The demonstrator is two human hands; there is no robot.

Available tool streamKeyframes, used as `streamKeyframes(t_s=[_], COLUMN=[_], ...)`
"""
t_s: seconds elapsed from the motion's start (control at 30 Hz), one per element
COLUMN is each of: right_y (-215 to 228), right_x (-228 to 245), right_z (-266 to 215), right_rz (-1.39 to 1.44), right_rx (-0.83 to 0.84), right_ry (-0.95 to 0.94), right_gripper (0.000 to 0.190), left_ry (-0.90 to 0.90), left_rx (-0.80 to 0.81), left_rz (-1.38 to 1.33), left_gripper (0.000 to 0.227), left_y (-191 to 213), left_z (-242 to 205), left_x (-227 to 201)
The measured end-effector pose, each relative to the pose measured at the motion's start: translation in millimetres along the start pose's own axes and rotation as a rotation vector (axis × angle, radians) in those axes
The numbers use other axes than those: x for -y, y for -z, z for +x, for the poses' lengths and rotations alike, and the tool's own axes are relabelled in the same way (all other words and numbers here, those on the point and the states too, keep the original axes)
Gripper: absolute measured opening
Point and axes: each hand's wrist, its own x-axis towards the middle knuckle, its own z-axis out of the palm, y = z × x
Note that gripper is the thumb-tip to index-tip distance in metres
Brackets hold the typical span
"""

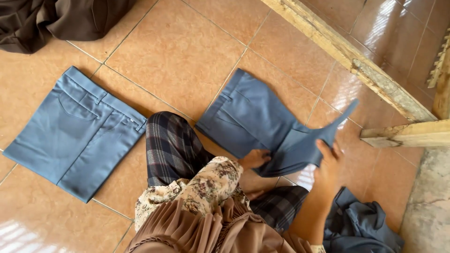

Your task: A person sitting on the floor folds blue trousers into rectangular shapes and stacks them.

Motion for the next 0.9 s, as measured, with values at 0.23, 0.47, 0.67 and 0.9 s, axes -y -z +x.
streamKeyframes(t_s=[0.23,0.47,0.67,0.9], right_y=[-115,-73,-57,-110], right_x=[-109,-212,-259,-237], right_z=[1,12,-8,-49], right_rz=[-0.129,-0.772,-1.02,-1.351], right_rx=[0.418,0.266,0.026,0.573], right_ry=[-0.078,-0.071,0.565,0.185], right_gripper=[0.065,0.045,0.055,0.074], left_ry=[0.567,0.472,0.325,0.38], left_rx=[-0.4,-0.619,-0.796,-0.689], left_rz=[-1.227,-0.292,0.139,0.13], left_gripper=[0.08,0.048,0.046,0.076], left_y=[163,162,187,167], left_z=[-30,-18,-55,-16], left_x=[60,156,106,176])
